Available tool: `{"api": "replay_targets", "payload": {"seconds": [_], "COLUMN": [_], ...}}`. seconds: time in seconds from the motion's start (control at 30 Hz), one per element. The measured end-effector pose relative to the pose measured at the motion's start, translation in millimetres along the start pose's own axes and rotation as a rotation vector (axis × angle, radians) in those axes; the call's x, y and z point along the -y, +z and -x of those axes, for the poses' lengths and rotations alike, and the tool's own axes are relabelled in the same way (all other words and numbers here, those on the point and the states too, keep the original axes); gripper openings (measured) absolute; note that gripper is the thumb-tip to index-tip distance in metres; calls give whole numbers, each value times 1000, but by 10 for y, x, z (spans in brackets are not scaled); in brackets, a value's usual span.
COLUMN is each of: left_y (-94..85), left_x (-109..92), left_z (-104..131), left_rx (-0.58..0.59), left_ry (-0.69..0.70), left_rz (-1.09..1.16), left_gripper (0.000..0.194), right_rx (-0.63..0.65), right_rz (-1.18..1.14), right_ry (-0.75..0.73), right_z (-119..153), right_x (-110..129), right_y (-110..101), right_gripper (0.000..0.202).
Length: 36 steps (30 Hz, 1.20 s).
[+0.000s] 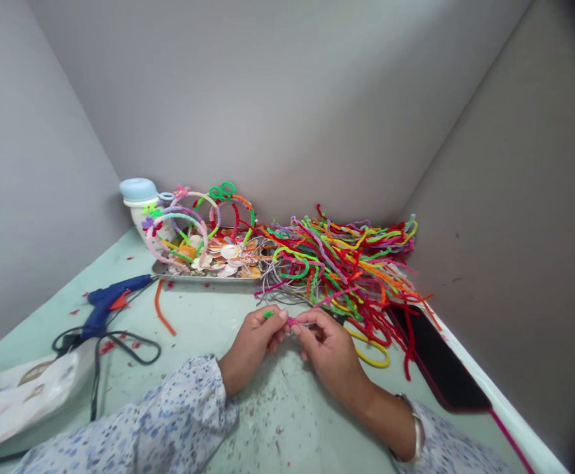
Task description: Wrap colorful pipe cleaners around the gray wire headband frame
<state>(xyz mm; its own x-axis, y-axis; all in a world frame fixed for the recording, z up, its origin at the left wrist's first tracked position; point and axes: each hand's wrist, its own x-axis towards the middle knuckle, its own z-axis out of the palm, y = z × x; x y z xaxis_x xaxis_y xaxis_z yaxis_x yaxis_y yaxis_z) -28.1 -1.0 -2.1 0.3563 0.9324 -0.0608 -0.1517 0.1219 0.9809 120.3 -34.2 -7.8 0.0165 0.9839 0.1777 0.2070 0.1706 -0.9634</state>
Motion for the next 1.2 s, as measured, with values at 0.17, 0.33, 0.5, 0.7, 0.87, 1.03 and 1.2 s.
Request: {"api": "replay_targets", "payload": {"seconds": [0.17, 0.33, 0.5, 0.7, 0.87, 1.03, 1.2], "left_y": [3, 6, 17, 21, 13, 10, 22], "left_x": [-8, -24, -33, -39, -28, -33, -52], "left_z": [8, 14, 11, 13, 17, 22, 36], "left_rx": [-1, -13, -37, -22, -6, 3, -15], "left_ry": [-14, -13, -36, -13, -6, 5, -10], "left_rz": [-11, -11, 35, 11, -32, -42, -49], "left_gripper": [31, 32, 31, 31, 32, 33, 32], "right_rx": [41, 57, 39, 14, 63, 86, 90], "right_rz": [14, -1, -10, -33, -20, 16, 14], "right_ry": [41, 55, 7, -14, 1, 53, 83], "right_z": [-3, -2, 2, 1, 1, -2, 3], "right_x": [33, 27, -6, 4, 37, 73, 77], "right_y": [-33, -34, -2, -1, -33, -55, -55], "right_gripper": [15, 15, 15, 16, 20, 22, 23]}}
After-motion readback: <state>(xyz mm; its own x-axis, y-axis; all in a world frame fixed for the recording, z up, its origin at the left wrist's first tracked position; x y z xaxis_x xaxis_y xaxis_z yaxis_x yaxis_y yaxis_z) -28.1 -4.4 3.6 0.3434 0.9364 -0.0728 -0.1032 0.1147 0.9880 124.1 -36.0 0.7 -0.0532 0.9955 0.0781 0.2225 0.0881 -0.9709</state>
